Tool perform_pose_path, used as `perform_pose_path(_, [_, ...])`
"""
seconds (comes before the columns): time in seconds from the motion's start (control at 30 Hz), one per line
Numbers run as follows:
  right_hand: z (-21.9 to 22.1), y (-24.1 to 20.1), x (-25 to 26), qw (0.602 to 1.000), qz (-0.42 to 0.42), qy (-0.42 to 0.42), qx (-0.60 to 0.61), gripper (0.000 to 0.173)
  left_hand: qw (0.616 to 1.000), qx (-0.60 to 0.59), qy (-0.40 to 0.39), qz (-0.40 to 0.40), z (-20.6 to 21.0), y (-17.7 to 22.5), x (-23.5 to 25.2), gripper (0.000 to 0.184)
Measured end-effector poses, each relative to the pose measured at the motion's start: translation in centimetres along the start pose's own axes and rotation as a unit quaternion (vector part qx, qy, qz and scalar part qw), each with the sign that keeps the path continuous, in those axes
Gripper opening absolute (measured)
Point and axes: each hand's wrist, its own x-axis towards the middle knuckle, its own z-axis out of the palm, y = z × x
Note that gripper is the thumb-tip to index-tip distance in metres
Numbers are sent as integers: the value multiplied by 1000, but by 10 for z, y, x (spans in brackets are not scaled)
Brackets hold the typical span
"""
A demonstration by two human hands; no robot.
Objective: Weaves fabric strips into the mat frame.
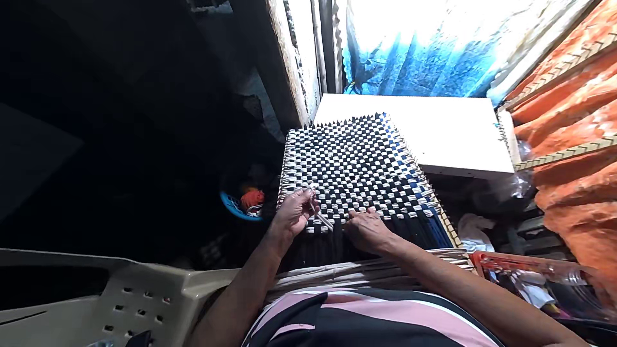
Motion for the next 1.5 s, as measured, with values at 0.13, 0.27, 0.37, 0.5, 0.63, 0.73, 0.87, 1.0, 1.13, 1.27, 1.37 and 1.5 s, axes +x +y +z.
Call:
perform_pose_path(0.13, [6,-2,0,999,18,18,20,43,992,68,-102,29,13,-3,-8,16])
perform_pose_path(0.27, [18,-6,-1,998,29,46,15,53,958,172,-225,42,21,-26,-8,12])
perform_pose_path(0.37, [28,-4,-4,996,14,87,34,50,928,270,-250,63,20,-44,-3,13])
perform_pose_path(0.5, [7,-2,1,988,92,11,123,41,879,433,-185,75,11,-56,5,18])
perform_pose_path(0.63, [2,4,6,977,114,-18,182,43,773,593,-193,120,11,-56,-5,22])
perform_pose_path(0.73, [1,5,7,970,135,-32,201,51,657,691,-250,166,8,-66,-9,21])
perform_pose_path(0.87, [3,6,9,956,159,-35,245,39,564,756,-290,162,14,-68,-19,20])
perform_pose_path(1.0, [3,8,8,945,153,-26,287,30,655,711,-249,54,20,-57,-16,24])
perform_pose_path(1.13, [-2,12,2,954,107,-60,275,28,764,597,-241,35,6,-61,0,20])
perform_pose_path(1.27, [-1,18,2,965,54,-67,249,27,794,567,-217,15,9,-61,-4,20])
perform_pose_path(1.37, [-4,17,-2,972,29,-66,222,26,838,505,-206,3,8,-59,-6,19])
perform_pose_path(1.5, [-7,9,-6,970,64,-21,236,25,832,510,-218,25,9,-52,-7,13])
